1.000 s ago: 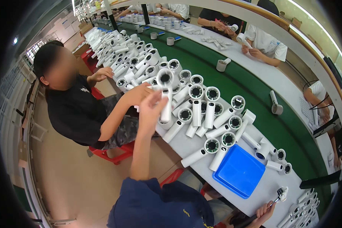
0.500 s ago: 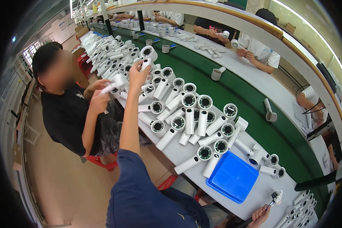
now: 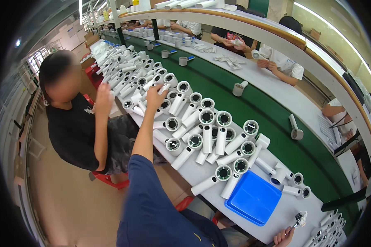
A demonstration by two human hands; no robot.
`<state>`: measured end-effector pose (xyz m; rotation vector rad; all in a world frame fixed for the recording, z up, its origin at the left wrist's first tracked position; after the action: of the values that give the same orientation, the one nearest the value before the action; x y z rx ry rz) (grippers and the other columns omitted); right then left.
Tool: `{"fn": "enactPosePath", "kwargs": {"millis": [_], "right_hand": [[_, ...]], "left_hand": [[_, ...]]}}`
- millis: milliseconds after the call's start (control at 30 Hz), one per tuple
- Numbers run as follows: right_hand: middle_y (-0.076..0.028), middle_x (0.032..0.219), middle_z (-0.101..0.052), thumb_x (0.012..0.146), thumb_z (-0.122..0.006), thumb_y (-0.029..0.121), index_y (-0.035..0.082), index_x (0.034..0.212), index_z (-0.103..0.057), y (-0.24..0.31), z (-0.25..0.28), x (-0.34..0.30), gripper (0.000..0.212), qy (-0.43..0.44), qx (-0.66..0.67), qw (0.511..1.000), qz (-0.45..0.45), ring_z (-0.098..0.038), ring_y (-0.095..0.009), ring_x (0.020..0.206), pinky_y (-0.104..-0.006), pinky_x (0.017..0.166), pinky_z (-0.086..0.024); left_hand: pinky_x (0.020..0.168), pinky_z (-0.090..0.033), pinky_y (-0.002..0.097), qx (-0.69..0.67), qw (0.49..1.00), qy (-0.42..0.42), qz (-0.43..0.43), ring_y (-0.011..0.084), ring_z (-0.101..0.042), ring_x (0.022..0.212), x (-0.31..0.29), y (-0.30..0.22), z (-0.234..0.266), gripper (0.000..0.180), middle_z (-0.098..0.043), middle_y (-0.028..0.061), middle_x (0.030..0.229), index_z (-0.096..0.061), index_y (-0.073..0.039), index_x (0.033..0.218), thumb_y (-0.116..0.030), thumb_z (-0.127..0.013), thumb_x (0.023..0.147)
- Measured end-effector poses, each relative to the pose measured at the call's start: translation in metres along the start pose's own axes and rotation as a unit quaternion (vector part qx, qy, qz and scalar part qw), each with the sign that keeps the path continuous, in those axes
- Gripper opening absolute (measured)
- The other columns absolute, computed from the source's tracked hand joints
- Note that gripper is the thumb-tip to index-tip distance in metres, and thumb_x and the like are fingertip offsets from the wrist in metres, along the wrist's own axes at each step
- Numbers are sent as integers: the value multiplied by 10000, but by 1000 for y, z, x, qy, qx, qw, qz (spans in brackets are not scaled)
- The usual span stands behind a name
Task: Assemble white plastic electronic device housings using a rubber mallet on a factory production line.
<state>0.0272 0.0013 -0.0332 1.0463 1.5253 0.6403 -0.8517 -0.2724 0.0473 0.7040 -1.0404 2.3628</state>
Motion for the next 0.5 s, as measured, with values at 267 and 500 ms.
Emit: {"fn": "enactPosePath", "kwargs": {"millis": [267,500], "right_hand": [[46,622,-472,1027,-549,423,119,974,-623,2,0,-1,317,13,-6,1000,7,-317,-42,408,-200,340,-225],[59,576,-402,1034,-542,407,142,901,-596,7,-14,-10,301,5,-5,1000,1,-264,-39,391,-204,328,-187]], "left_hand": [[901,-524,433,-37,999,-20,-20,345,-650,1015,-13,-1,14,446,-673,179,1044,-723,-58,1156,-232,-832,759],[932,-528,422,-47,999,14,-8,364,-663,1027,-22,-3,24,422,-677,207,1107,-710,-10,1152,-156,-772,761]]}}
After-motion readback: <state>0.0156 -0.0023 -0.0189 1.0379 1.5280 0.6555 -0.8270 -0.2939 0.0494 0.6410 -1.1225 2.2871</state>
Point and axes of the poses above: each hand's wrist, its own x-axis towards the middle knuckle, its own z-axis out of the back of the hand, y = z × x, the point moved 9 cm from there along x, towards the middle knuckle
